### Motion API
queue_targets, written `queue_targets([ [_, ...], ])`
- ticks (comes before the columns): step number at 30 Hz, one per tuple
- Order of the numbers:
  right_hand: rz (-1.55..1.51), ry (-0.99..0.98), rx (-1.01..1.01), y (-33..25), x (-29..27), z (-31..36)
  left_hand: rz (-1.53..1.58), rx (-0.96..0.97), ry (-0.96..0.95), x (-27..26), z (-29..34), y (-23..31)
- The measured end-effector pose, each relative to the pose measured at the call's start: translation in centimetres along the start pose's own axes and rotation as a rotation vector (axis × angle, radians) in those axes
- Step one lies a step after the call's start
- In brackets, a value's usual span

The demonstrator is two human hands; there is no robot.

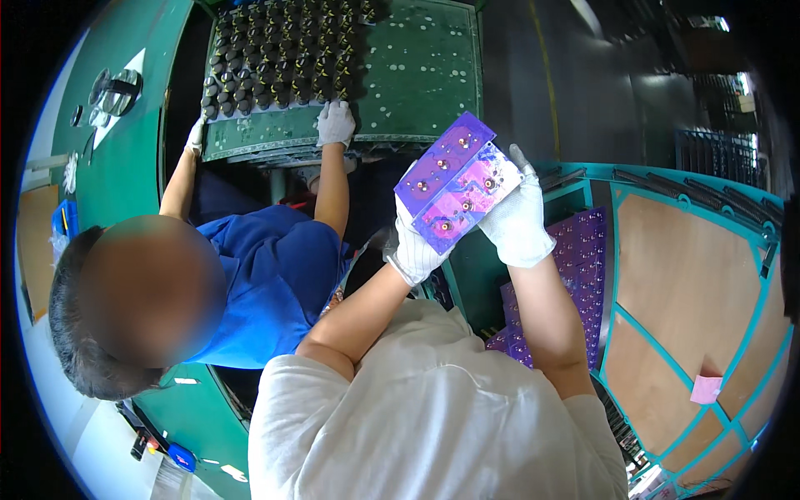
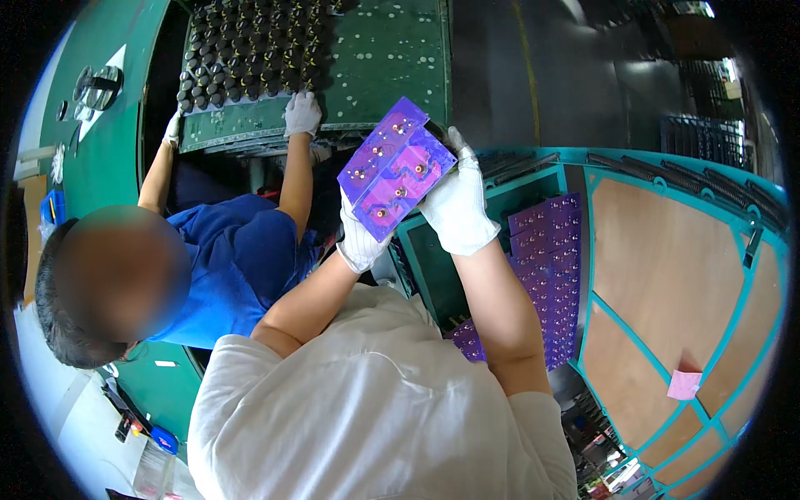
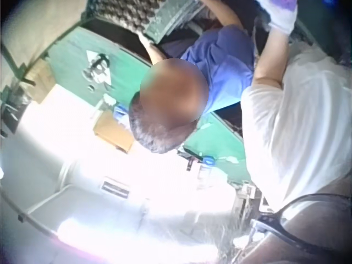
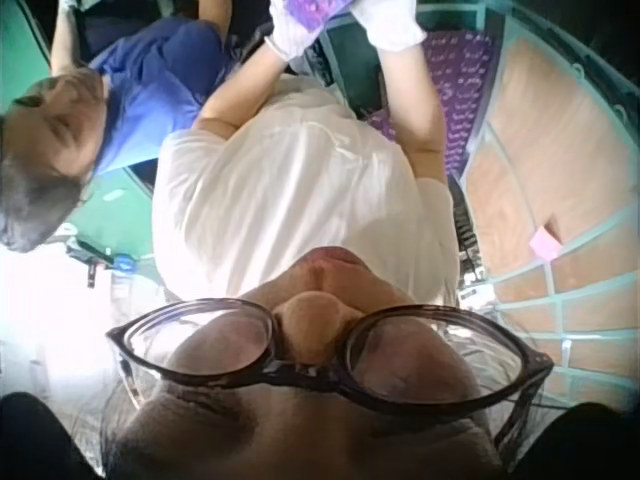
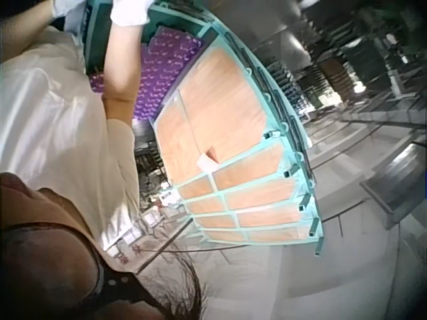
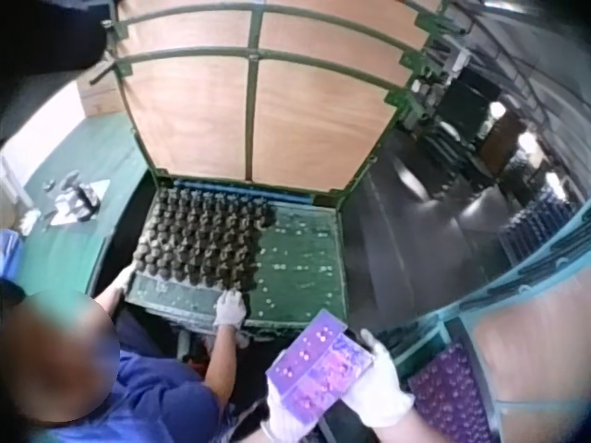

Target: The person repeatedly picks up purple circuit boards from a green tray and stacks them in a neat pile. Another person in a blue shirt works nearby with small cylindrical components. The camera wearer continues stacking the boards throughout the clip.

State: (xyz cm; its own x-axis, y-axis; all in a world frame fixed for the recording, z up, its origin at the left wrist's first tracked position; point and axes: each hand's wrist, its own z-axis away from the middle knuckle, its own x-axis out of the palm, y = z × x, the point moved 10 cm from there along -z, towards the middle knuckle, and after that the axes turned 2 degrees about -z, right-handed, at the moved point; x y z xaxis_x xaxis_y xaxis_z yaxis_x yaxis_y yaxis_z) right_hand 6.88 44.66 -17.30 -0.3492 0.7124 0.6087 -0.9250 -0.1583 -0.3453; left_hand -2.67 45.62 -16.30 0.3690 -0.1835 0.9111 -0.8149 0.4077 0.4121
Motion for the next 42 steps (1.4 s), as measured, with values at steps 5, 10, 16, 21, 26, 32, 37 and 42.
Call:
queue_targets([
  [5,0.029,-0.014,0.045,0.8,0.0,-1.7,0.145,-0.038,0.192,-2.6,-0.1,-0.2],
  [10,0.061,0.004,-0.013,0.7,0.4,-2.3,-1.057,0.223,0.141,-1.3,-0.1,3.5],
  [16,0.071,-0.012,0.053,1.3,1.0,-2.3,-0.929,0.174,0.245,-3.5,0.3,2.3],
  [21,0.049,0.001,0.057,1.3,0.3,-2.7,-1.079,0.241,0.216,-3.1,0.6,2.6],
  [26,0.053,-0.014,0.053,1.1,0.0,-2.6,-1.163,0.282,0.176,-2.6,0.8,2.4],
  [32,0.070,0.013,0.051,1.0,0.4,-1.7,-0.442,0.100,0.119,-3.4,0.6,0.2],
  [37,0.109,-0.004,0.064,1.0,0.5,-1.4,-0.413,0.110,0.092,-2.8,0.5,0.1],
  [42,0.118,-0.005,0.045,0.5,0.7,-1.3,0.285,-0.040,0.061,-2.4,-0.1,-1.6],
])
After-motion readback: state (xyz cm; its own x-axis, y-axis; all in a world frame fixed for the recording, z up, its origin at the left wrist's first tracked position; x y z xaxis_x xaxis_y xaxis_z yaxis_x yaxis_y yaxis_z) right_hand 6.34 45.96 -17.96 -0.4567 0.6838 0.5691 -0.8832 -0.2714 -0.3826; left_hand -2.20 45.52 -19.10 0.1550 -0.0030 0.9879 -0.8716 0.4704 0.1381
